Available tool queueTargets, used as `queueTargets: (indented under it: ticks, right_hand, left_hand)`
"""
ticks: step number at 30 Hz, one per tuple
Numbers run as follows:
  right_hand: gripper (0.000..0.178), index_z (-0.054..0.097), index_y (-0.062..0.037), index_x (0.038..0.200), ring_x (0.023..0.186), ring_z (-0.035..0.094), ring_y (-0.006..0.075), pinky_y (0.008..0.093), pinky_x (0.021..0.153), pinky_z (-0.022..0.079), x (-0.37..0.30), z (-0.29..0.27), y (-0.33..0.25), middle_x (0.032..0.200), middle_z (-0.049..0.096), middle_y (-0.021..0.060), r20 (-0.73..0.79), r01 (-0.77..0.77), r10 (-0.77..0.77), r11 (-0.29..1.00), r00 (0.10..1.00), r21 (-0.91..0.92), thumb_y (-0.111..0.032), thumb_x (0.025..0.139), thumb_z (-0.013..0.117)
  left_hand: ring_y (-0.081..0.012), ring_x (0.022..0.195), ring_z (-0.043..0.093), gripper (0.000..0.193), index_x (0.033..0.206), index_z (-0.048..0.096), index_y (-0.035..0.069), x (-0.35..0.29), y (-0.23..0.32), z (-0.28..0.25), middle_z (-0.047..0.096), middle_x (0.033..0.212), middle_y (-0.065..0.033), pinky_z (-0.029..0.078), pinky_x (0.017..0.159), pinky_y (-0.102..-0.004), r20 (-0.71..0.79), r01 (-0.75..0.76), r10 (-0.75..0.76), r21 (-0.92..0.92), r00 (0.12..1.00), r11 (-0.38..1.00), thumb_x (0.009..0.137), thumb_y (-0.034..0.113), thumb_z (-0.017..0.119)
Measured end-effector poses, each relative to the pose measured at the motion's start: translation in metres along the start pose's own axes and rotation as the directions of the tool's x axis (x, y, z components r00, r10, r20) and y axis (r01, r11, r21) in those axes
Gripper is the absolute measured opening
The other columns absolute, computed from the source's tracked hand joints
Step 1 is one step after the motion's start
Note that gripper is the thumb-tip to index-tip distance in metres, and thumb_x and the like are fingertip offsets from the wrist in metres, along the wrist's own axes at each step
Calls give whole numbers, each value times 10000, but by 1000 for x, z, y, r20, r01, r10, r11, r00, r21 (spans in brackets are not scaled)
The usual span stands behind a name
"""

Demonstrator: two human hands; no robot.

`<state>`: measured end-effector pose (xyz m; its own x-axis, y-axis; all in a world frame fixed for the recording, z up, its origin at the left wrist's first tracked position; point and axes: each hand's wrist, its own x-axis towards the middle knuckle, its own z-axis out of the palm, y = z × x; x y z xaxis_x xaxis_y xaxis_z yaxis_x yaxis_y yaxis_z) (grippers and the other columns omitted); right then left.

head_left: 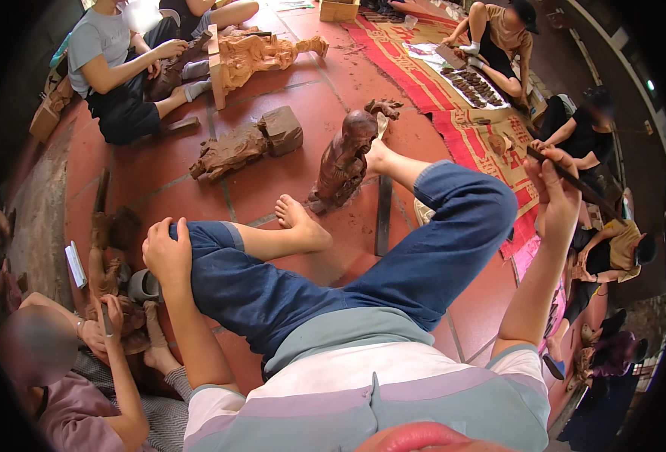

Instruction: The person carves a small wooden object using a knife, holding the object in their left hand and shaping it with the tool in their right hand. The person occasionally rotates the object to access different sides.

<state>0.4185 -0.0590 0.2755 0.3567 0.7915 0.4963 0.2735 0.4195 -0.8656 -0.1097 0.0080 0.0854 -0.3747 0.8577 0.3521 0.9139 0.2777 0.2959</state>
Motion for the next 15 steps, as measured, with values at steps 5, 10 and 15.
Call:
queueTargets:
  ticks: [5, 10, 15]
  right_hand:
    - [189, 572, 10, 1130, 1013, 632, 181, 325, 883, 567, 38, 11, -1, 1102, 591, 88, 185, -22, 5, 996, 983, 89, -56, 953, 565]
    - [208, 594, 11, 1124, 1044, 632, 200, 342, 862, 575, 69, 63, 14, 1123, 604, 105, 428, -127, 71, 987, 901, 103, -98, 947, 587]
    - [230, 639, -36, 1094, 940, 657, 158, 312, 818, 567, 90, 116, 32, 1016, 658, 60, 613, -171, 153, 985, 775, -31, -183, 918, 647]
  left_hand:
    - [-325, 1061, 592, 391, 1084, 682, 108, 0, 24, 0, 644, 1131, -115, 439, 939, -411, -42, -118, 129, 201, 991, 973, 853, 421, 641]
    - [-333, 1245, 492, 698, 1366, 460, 10, 15, 165, 24, 525, 1332, -214, 356, 1062, -398, -47, -320, 519, -834, 853, 450, 816, 346, 727]
    - [-243, 1278, 458, 820, 1492, 259, 100, 22, 261, 53, 465, 1400, -149, 349, 1066, -386, 16, -87, 608, -986, 794, 140, 843, 289, 723]
